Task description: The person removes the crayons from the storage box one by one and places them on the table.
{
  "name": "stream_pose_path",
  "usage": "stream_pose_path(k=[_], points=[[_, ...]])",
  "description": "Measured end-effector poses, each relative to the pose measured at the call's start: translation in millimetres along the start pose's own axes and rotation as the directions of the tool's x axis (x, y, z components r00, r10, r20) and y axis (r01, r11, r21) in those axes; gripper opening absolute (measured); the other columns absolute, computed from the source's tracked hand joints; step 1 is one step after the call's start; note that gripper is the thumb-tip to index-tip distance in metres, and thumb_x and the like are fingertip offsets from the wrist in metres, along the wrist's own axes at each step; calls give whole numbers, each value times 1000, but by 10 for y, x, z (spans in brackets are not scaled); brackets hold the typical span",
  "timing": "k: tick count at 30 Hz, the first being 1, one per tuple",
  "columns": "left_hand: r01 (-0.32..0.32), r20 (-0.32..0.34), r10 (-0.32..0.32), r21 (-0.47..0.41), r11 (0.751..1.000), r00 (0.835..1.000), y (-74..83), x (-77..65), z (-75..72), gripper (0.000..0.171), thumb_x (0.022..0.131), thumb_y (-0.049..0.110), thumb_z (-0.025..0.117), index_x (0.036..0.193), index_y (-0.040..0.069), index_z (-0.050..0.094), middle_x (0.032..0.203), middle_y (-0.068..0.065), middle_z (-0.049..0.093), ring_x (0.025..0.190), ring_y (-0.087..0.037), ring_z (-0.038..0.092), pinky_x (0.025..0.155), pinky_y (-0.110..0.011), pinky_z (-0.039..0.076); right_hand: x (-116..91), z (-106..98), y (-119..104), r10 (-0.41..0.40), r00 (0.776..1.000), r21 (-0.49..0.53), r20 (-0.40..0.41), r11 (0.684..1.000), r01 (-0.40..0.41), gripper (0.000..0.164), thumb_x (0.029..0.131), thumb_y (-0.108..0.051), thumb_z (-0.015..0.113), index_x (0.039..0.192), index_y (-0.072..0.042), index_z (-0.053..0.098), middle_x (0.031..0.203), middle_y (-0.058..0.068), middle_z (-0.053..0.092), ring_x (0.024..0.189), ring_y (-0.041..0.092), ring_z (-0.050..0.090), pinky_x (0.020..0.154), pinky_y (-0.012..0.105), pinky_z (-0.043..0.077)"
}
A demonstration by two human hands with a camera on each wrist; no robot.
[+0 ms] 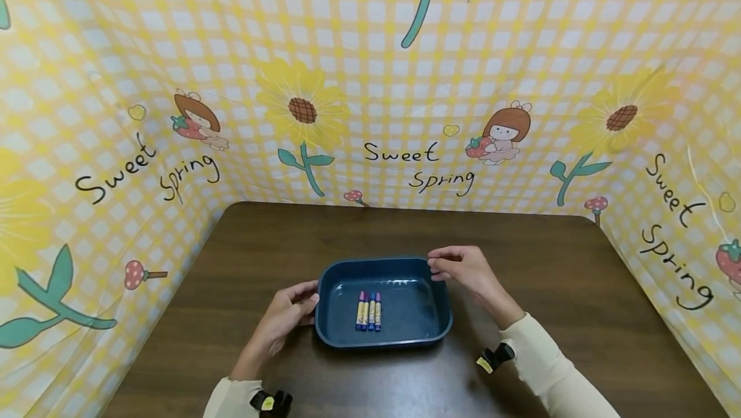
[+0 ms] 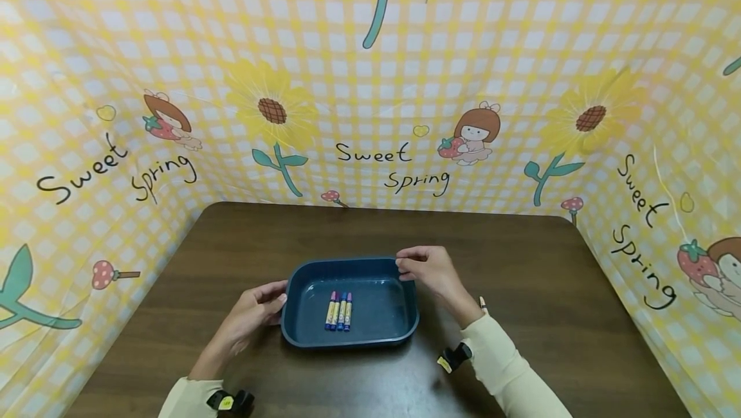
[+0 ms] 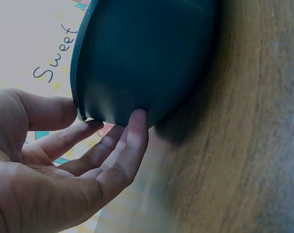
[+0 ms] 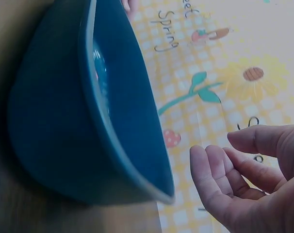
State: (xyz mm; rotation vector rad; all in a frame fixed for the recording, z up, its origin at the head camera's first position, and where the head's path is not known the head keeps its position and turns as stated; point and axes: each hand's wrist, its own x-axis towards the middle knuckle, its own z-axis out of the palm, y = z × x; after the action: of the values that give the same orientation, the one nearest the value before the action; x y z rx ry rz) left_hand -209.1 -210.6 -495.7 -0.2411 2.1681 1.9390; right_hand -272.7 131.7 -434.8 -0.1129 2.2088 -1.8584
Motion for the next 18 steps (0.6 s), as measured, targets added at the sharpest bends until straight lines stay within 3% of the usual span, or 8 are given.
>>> stream_pose_path(k=[4,13,18], points=[[3,-4,-3,-3,1000,1000,2,4,0,36,93,13,54,129,8,52,122,-17,57,93,-23,61,75,-35,56,27,121,-29,-12,1000,-6,24,1000,13,29,84,-9,66,107,9,63,94,14,70,76,19,69,79,44,54],[9,-5,-9,8,1000,1000,8,7,-2,37,93,14,53,130,9,51,125,-16,55,96,-23,59,78,-37,56,64,355,-47,8,998,-35,55,999,-6,21,82,-12,69,100,-1,69,92,12,70,84,31,68,78,44,55],[15,-1,-15,10,1000,1000,3,-1,-3,37,94,14,53,130,9,51,125,-16,54,97,-23,58,78,-36,56,63,470,-20,20,996,-68,92,998,-14,20,82,-16,69,99,-5,69,96,14,69,81,27,68,79,44,54]])
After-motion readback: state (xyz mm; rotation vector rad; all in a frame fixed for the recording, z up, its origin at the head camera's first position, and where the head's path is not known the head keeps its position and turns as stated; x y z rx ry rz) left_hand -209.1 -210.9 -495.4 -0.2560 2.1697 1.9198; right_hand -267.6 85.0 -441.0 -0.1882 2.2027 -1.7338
